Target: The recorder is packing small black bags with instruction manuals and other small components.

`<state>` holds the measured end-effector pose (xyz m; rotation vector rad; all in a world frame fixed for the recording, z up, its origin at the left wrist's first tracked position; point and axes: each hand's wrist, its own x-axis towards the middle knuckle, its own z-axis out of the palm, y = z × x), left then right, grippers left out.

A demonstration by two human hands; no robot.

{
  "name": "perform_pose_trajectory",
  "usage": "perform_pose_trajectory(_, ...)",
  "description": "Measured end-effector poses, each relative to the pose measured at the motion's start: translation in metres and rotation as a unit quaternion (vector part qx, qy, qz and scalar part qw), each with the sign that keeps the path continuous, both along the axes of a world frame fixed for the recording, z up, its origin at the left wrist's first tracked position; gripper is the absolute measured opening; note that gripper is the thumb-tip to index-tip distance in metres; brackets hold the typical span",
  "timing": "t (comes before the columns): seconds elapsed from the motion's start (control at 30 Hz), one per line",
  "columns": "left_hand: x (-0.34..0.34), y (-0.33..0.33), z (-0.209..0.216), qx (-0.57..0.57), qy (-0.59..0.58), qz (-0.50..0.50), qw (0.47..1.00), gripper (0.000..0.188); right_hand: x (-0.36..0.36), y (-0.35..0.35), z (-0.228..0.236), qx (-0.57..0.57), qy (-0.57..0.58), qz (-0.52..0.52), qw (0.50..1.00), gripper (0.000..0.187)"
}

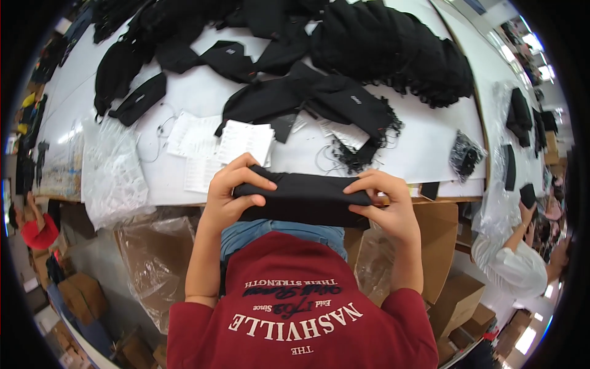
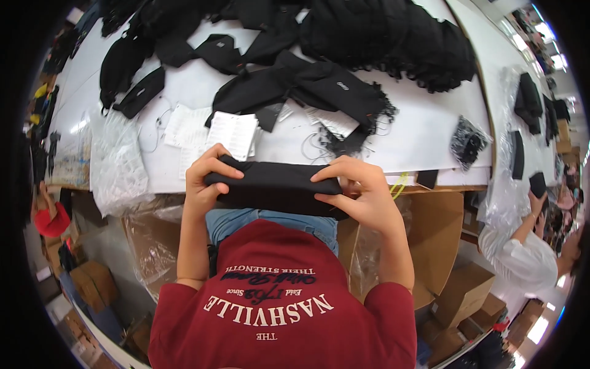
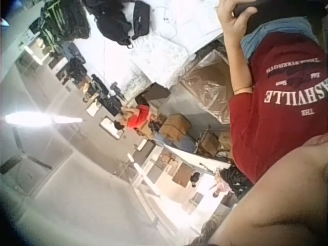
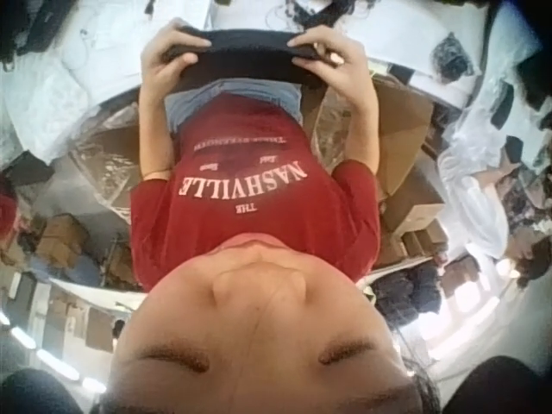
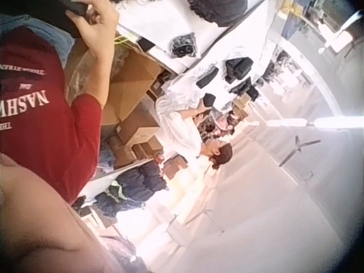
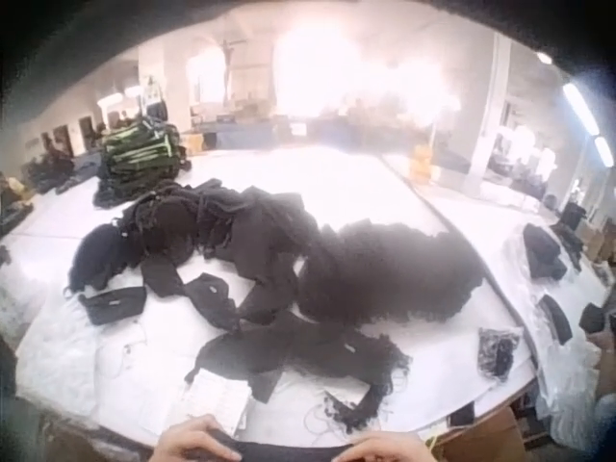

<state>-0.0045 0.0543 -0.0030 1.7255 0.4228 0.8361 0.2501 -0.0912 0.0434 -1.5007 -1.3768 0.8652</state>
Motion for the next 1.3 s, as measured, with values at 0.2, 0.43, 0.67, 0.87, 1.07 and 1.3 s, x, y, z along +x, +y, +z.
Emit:
perform_pose_trajectory(0.2, 0.001, 0.001, 0.002, -0.037, 0.038, 0.031, 0.998, 0.033, 0.044, -0.028, -0.008, -0.018, 0.019, -0.222, 0.975, 0.031)
perform_pose_trajectory(0.43, -0.013, 0.010, -0.011, -0.004, 0.103, 0.132, 0.986, 0.023, 0.103, -0.042, -0.042, 0.036, -0.366, -0.467, 0.804, 0.031)
perform_pose_trajectory(0.67, -0.035, 0.042, -0.053, 0.113, 0.284, 0.314, 0.899, 0.047, 0.098, -0.039, -0.080, -0.057, -0.381, -0.385, 0.839, 0.020)
perform_pose_trajectory(0.87, -0.035, 0.052, -0.078, 0.067, 0.364, 0.293, 0.882, 0.074, 0.067, -0.023, -0.102, -0.180, -0.305, -0.236, 0.905, 0.015)
perform_pose_trajectory(1.07, -0.029, 0.048, -0.074, 0.016, 0.346, 0.276, 0.897, 0.066, 0.067, -0.025, -0.123, -0.129, -0.333, -0.222, 0.907, 0.011)
perform_pose_trajectory(1.3, -0.029, 0.046, -0.077, 0.070, 0.317, 0.290, 0.900, 0.053, 0.076, -0.011, -0.104, -0.040, -0.208, -0.290, 0.933, 0.007)
